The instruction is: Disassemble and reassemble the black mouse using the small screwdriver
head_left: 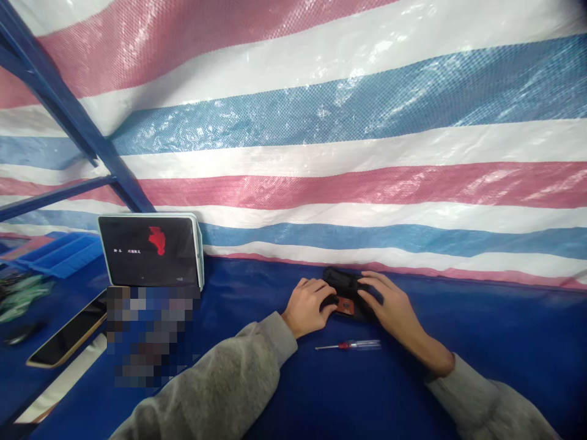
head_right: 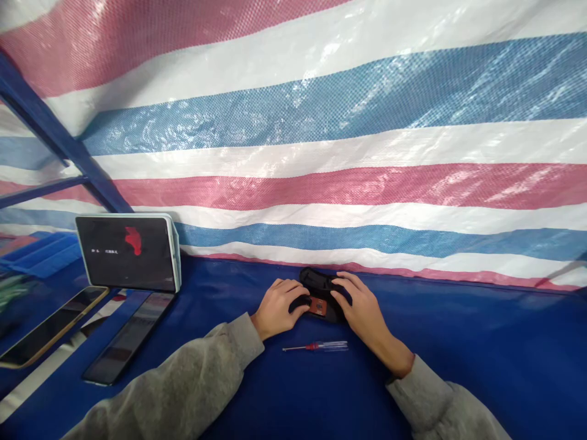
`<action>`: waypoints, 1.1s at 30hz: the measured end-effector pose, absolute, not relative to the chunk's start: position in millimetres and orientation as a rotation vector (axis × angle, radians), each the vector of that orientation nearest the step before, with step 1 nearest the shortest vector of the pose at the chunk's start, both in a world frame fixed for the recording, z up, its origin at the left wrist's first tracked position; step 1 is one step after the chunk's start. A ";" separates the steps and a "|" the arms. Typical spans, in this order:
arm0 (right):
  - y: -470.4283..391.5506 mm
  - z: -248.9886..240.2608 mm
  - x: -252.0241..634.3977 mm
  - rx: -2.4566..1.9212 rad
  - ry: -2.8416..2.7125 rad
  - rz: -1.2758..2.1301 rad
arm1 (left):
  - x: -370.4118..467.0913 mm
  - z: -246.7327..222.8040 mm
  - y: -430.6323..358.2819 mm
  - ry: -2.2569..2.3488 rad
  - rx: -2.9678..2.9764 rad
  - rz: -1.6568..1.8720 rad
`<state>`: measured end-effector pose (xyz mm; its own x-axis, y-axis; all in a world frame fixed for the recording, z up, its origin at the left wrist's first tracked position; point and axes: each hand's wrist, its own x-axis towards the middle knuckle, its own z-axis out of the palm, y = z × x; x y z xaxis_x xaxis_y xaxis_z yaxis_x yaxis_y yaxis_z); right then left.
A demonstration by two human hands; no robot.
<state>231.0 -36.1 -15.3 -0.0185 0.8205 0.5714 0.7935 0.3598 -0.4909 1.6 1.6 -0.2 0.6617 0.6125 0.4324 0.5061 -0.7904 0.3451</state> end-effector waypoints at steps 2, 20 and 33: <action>-36.2 -8.5 232.6 -1.412 -1.776 0.031 | 1.2 0.2 1.2 0.908 2.667 0.809; -47.3 50.2 228.6 -1.438 -1.445 0.730 | -4.1 3.3 -0.3 0.841 2.527 1.114; -57.2 45.7 233.8 -1.379 -2.294 0.082 | -4.1 8.6 1.8 0.787 2.462 0.767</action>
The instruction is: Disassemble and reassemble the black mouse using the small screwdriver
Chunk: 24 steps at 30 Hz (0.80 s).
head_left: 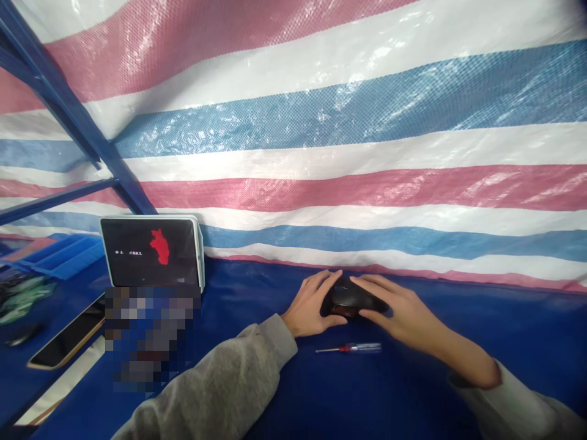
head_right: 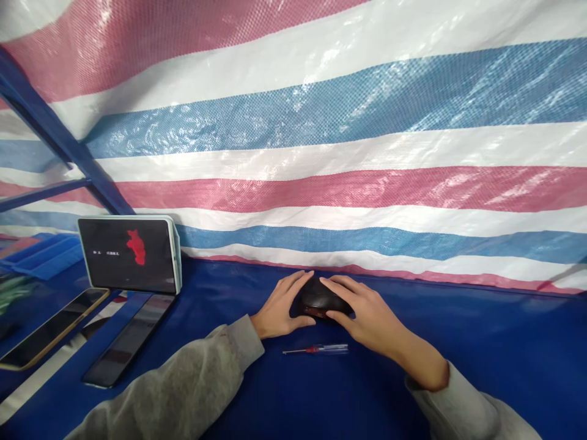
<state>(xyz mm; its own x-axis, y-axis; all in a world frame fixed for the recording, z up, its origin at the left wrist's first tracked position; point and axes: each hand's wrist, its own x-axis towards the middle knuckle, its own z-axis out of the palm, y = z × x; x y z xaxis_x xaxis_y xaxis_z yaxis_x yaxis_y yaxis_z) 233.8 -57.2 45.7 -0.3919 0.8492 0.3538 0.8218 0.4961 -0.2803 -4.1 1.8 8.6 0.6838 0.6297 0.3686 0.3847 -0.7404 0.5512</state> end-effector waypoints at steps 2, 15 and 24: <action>-56.5 45.1 234.5 -1.390 -2.329 0.143 | -2.6 8.5 3.7 0.778 2.431 0.658; -52.6 18.8 232.4 -1.437 -2.445 0.328 | 0.4 7.0 4.7 0.876 2.339 0.587; -52.0 16.1 231.6 -1.463 -2.475 0.286 | 0.3 10.0 3.6 0.872 2.333 0.595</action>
